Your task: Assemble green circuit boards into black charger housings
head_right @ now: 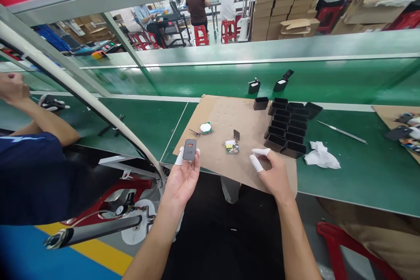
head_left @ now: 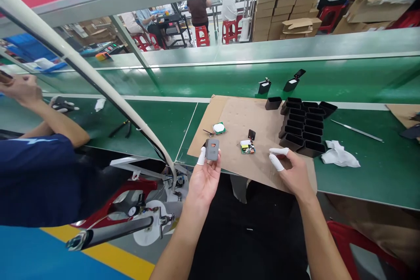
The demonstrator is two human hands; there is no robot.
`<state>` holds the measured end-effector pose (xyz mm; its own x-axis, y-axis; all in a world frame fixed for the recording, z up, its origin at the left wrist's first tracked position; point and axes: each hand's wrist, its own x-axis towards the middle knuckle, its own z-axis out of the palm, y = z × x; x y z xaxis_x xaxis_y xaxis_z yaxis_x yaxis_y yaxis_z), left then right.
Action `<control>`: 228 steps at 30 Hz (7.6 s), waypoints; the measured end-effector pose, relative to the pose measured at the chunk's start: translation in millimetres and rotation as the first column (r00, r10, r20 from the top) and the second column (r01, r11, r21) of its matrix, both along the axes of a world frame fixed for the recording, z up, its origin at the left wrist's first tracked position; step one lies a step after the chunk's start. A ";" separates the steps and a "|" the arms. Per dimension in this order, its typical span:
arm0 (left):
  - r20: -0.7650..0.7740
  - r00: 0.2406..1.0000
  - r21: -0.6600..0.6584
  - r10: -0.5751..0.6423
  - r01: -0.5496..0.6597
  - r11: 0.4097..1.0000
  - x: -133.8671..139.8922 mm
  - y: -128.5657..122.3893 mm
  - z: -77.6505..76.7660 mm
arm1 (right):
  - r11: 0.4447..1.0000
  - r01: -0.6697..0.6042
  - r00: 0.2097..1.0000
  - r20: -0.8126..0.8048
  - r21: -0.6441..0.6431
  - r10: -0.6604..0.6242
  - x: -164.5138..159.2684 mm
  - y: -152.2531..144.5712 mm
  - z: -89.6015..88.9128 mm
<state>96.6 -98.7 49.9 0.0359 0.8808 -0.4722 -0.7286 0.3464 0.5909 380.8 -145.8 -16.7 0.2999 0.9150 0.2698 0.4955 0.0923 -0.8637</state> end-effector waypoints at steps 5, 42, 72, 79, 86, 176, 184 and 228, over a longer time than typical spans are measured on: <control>0.215 0.971 -0.197 0.104 -0.061 0.978 11.9 -5.6 32.1 | 1.000 0.013 1.000 0.001 -0.009 -0.013 -0.1 -0.3 -0.5; 0.086 0.986 0.107 0.145 -0.154 0.982 8.5 9.9 33.7 | 0.999 0.013 1.000 -0.020 -0.048 -0.014 -0.2 -1.8 -4.2; -0.897 0.311 0.365 0.313 0.123 0.923 28.2 362.5 19.4 | 1.000 0.009 1.000 -0.013 -0.028 -0.009 -3.0 12.3 -1.1; -0.934 0.168 0.345 0.315 0.199 0.917 18.9 341.1 4.4 | 0.995 -0.063 0.996 0.050 -0.073 0.067 -2.4 21.7 4.3; -0.973 0.127 0.227 0.190 0.650 0.725 -10.7 205.5 -14.6 | 0.982 -0.168 0.976 0.128 -0.089 0.178 3.7 17.4 4.0; -0.931 0.356 0.355 0.086 0.822 0.446 185.1 195.4 46.3 | 0.976 0.218 0.754 -0.639 0.026 -0.151 4.7 -83.3 23.9; -0.712 0.691 0.557 -0.128 0.666 0.496 35.4 15.4 51.8 | 0.983 0.169 0.798 -0.596 0.078 -0.089 -18.3 -61.4 27.1; -0.047 0.783 0.328 -0.620 0.599 0.731 13.5 -43.9 -10.8 | 0.895 -0.328 0.878 -0.251 0.302 0.407 -93.3 -47.0 125.9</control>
<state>110.1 -142.6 39.0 0.6353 0.7560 -0.1580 -0.4632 0.5366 0.7053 287.5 -192.7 109.3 0.0565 0.8916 0.4493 0.1051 0.4423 -0.8907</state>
